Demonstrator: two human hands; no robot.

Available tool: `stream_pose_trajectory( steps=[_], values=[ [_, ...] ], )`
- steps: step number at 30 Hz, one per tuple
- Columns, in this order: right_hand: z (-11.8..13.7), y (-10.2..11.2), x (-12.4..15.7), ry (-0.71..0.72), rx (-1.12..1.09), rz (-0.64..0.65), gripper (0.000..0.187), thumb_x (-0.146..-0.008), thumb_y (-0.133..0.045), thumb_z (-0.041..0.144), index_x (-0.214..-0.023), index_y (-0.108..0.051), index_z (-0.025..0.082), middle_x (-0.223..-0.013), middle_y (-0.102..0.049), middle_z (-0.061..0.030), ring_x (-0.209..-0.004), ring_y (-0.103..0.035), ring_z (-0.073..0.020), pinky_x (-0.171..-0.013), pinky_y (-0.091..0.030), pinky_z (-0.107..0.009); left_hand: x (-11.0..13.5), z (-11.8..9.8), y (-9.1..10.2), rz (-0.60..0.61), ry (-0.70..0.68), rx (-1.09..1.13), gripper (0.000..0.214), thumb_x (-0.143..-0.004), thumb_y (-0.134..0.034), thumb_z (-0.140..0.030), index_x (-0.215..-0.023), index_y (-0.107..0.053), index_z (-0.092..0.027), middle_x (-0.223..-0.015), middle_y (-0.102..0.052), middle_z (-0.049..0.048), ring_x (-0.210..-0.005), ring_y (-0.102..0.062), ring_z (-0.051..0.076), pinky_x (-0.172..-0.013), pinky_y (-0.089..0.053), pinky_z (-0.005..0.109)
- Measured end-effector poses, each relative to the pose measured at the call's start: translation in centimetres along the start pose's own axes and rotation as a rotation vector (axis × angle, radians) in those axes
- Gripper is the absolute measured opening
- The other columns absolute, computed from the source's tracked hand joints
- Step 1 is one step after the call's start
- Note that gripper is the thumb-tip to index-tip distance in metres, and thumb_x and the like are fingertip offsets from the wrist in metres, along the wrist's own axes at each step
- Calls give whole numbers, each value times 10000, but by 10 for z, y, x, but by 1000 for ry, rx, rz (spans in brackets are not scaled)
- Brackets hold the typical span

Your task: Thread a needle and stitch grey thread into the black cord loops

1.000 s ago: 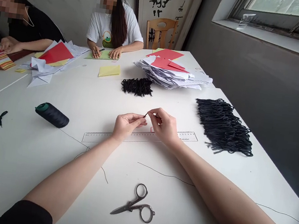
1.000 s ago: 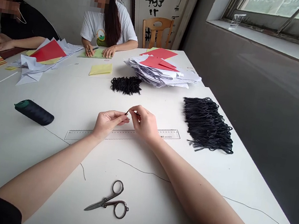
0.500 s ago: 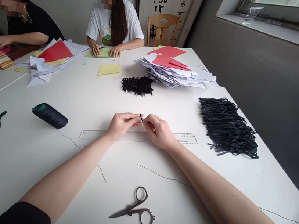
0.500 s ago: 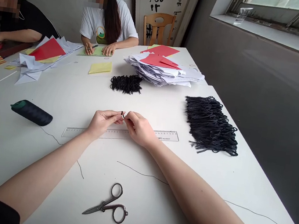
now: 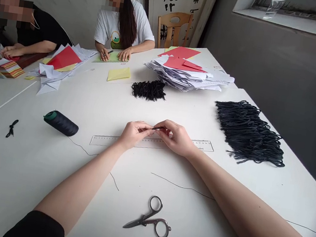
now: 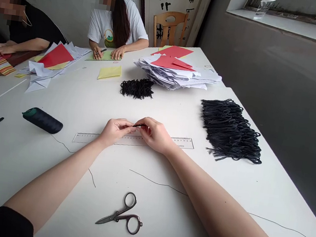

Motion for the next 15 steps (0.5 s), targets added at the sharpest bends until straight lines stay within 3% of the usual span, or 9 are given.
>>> stream_pose_trajectory(
  steps=[7, 15],
  values=[
    [0, 1, -1, -119, -88, 47, 101, -868, -517, 247, -900, -556, 160, -837, -627, -50, -680, -556, -125, -601, -452, -243, -1, 1, 3, 77, 119, 90, 233, -734, -740, -382, -813, -761, -163, -786, -725, 59, -697, -622, 171, -623, -472, 271],
    [-2, -2, 0, -135, -87, 80, 140, -915, -467, 312, -914, -494, 174, -837, -576, -45, -701, -536, -132, -611, -441, -255, -6, -1, 6, 11, 94, 139, 217, -672, -781, -391, -742, -771, -186, -729, -707, 50, -619, -556, 143, -557, -414, 262]
  ],
)
Point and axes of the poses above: each hand's wrist, its own x-axis away from the middle knuckle, its own y-axis out of the back of the hand, z = x × y, the point moved 2 cm from there along -x, towards the middle knuckle
